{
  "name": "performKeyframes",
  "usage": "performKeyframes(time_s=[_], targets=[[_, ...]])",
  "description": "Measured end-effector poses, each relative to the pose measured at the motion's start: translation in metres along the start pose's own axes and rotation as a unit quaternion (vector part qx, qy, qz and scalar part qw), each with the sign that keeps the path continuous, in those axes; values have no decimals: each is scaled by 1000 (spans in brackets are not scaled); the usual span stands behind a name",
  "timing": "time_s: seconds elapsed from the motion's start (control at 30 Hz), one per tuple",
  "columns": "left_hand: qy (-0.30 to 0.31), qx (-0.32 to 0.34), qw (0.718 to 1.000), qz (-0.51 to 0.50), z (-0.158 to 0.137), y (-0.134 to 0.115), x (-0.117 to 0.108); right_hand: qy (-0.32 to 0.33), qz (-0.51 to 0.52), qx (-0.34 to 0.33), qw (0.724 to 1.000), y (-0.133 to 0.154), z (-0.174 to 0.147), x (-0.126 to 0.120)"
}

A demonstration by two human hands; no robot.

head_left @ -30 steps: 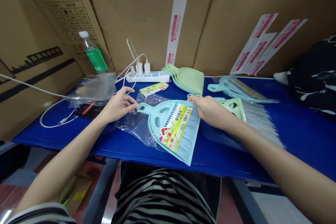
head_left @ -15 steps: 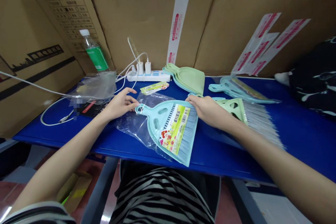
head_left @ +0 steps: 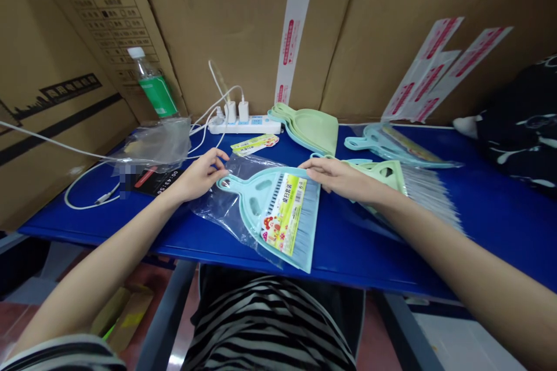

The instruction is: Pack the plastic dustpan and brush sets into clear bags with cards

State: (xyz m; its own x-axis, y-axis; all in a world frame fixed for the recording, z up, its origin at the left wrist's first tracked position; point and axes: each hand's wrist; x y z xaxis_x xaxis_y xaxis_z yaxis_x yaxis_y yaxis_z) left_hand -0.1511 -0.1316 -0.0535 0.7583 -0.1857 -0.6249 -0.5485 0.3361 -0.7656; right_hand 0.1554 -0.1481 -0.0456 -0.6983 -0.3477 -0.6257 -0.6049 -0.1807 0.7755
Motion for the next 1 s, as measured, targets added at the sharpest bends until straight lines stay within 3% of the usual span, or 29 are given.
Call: performKeyframes(time_s=[0.1,0.23,0.33,0.5,0.7,1.0], targets=[[-6,6,1000,15,1,1,0,1,150,51,987,0,1,2],[-22,14,998,65,1,1,0,-37,352,103,930,0,3,8],[-27,23,994,102,1,0,0,-54,415,120,900,1,4,12],[-15,27,992,121,0,-1,0,-40,421,96,901,-1,3,17],[32,18,995,95,-3,-3,0,-42,353,80,931,-3,4,16],[12,13,994,108,-3,-6,1,-8,308,97,946,-3,4,15]])
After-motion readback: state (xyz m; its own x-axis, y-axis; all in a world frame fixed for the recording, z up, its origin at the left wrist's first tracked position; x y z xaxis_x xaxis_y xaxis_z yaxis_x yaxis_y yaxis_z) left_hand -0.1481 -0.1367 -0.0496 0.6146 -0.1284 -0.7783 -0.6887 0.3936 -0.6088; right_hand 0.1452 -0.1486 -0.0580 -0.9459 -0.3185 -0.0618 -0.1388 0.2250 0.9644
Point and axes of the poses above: each hand's wrist, its own z-axis towards the middle knuckle, its own x-axis out of the palm, y = z × x, and after that the axes turned 1 degree about z, right-handed
